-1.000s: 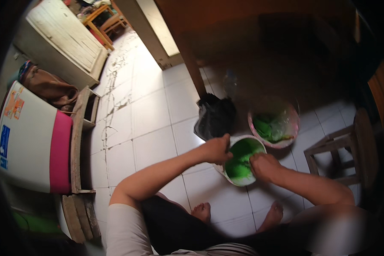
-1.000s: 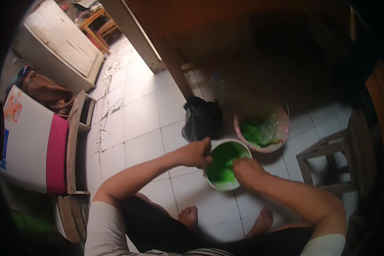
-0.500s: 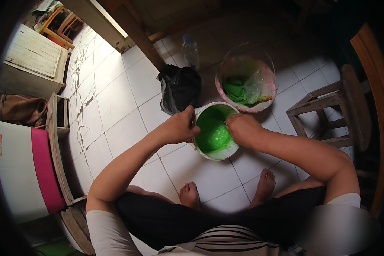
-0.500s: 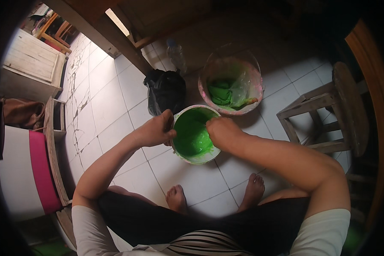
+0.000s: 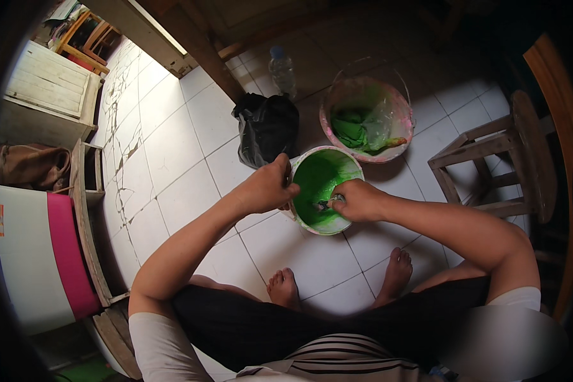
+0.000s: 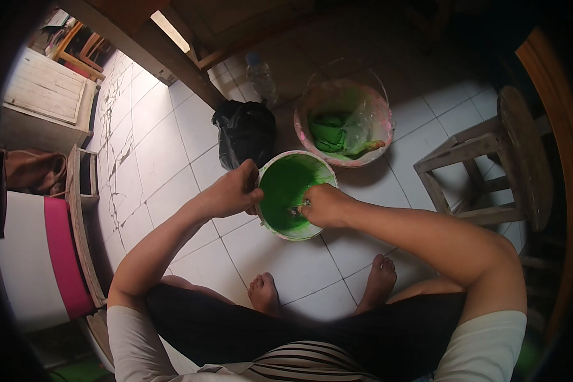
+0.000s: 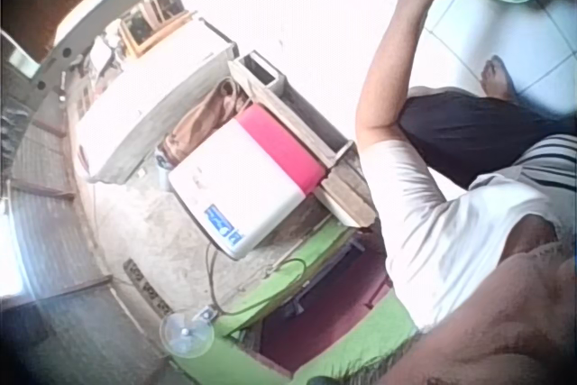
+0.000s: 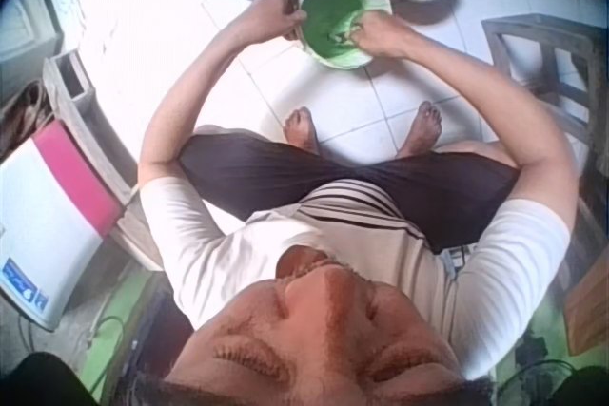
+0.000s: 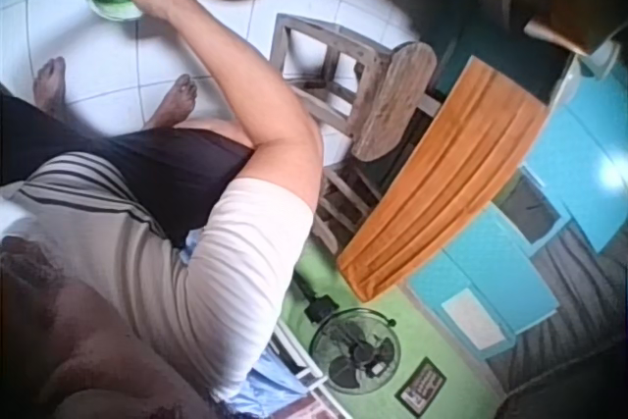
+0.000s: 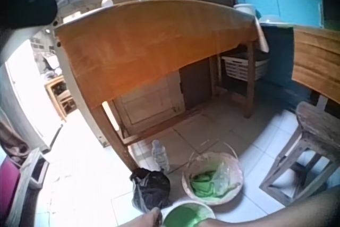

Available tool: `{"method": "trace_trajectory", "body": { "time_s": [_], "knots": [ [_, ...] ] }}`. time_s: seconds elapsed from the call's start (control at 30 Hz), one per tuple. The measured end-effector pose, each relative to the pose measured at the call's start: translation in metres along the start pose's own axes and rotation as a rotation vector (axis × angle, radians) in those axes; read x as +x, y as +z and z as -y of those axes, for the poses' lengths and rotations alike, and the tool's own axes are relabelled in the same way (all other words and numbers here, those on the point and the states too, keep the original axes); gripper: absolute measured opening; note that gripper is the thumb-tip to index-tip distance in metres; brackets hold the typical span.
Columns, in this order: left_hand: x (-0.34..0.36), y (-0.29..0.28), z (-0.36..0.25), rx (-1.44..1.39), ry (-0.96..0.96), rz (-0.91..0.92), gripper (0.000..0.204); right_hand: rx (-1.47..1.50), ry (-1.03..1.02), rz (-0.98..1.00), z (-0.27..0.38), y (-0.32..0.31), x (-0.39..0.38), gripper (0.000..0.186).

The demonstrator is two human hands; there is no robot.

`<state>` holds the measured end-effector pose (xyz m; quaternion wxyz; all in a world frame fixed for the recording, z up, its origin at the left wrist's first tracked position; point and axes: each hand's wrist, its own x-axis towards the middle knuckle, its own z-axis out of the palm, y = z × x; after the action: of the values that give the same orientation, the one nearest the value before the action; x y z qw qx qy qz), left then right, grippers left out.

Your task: The person empties a bag of green pigment into a bucket and mixes it with a liquid using a brush.

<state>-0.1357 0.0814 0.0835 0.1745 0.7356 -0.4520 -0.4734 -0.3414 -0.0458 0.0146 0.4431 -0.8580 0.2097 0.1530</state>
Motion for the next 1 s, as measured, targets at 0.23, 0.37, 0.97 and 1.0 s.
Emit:
{"method": "trace_trajectory", "body": {
  "time_s": [0.23,0.37,0.97,1.0],
  "knots": [
    [0.001,0.001,0.001,0.029,0.015,0.001,0.026,0.105,-0.033,-0.167,0.007,0.004,0.004,0.033],
    [0.004,0.003,0.009,0.073,0.041,-0.014,0.027,-0.177,-0.229,-0.337,0.001,-0.003,0.011,0.025],
    [0.0,0.005,0.005,0.097,0.053,-0.037,0.027,-0.439,0.077,0.04,0.022,-0.016,-0.003,0.026],
    [-0.001,0.005,0.005,0.087,0.044,-0.032,0.027,-0.376,0.07,0.042,0.021,-0.014,-0.003,0.027]
  ]
}}
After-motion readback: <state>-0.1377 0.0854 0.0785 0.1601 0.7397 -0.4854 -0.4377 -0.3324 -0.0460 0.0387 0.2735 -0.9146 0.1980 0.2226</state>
